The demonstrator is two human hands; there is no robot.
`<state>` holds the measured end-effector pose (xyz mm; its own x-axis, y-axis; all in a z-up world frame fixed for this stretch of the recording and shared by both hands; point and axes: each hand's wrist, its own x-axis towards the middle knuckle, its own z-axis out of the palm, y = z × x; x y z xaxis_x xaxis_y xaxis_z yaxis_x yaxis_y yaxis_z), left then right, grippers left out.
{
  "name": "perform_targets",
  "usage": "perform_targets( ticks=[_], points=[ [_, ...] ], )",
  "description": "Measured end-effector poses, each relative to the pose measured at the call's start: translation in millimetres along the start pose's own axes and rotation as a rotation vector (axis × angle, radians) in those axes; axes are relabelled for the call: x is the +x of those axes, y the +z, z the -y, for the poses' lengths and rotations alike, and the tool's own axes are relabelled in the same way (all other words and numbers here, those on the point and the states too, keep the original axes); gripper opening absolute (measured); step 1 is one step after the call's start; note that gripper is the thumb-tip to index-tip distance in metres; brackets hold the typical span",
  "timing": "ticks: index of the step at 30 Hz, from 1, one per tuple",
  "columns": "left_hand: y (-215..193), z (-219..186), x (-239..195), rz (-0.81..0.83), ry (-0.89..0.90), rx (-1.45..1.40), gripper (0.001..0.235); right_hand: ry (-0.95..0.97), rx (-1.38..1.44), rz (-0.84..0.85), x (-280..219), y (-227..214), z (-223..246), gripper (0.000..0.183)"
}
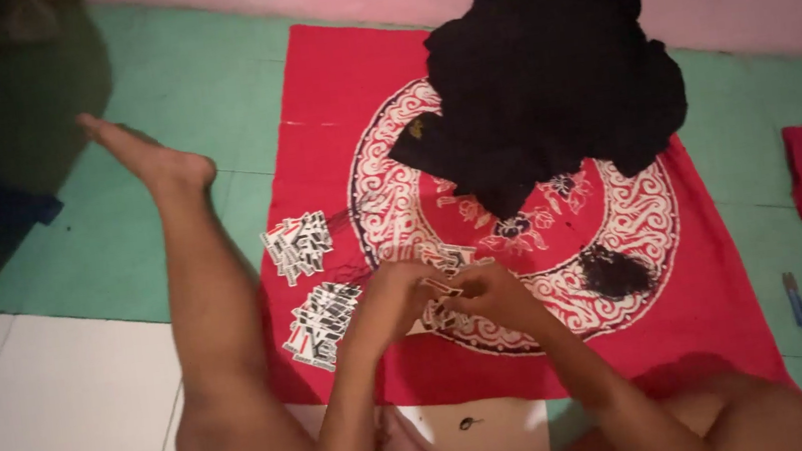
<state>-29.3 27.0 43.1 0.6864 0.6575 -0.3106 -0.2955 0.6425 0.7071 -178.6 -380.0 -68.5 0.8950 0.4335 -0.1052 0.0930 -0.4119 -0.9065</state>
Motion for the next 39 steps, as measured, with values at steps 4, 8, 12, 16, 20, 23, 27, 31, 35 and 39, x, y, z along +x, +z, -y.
perform_targets(
  ticks=[4,8,12,16,20,23,27,31,35,39],
  points=[
    [-23.8,6.9,47.3,0.050,0.027,-0.102,0.103,0.105,0.188,0.022,18.6,23.3,29.3,0.018],
    [-28.4,4.7,63.7,0.048,0.049,-0.080,0.091,0.043,0.188,0.024,41.9,41.1,29.7,0.016],
    [-27.1,1.1,58.0,0.029,0.040,-0.055,0.093,-0.003,0.300,-0.072,65.9,54.7,25.3,0.022],
    [-39.7,17.4,102.4,0.031,0.053,-0.116,0.092,0.016,0.377,-0.181,126.2,50.4,-65.0,0.026],
    [-107.0,107.7,-24.4,0.714,0.239,1.303,0.015,0.143,0.183,-0.347,159.7,26.6,-89.2,0.023],
    [-140.9,150.7,32.3,0.609,0.308,1.321,0.017,0.118,0.010,-0.368,188.6,17.9,-122.1,0.021],
    [-166.5,191.3,58.1,0.517,0.195,1.302,0.022,0.163,-0.134,-0.322,208.1,19.4,-115.9,0.016],
    [-173.4,196.7,60.6,0.480,0.219,1.331,0.023,0.044,-0.301,-0.352,227.9,28.8,-119.6,0.013],
    [-162.7,176.4,42.5,0.522,0.296,1.452,0.023,-0.040,-0.422,-0.306,244.3,30.8,-154.9,0.016],
    [-149.3,165.6,20.8,0.524,0.321,1.531,0.020,-0.015,-0.143,-0.393,221.3,37.9,-156.1,0.032]
  ],
)
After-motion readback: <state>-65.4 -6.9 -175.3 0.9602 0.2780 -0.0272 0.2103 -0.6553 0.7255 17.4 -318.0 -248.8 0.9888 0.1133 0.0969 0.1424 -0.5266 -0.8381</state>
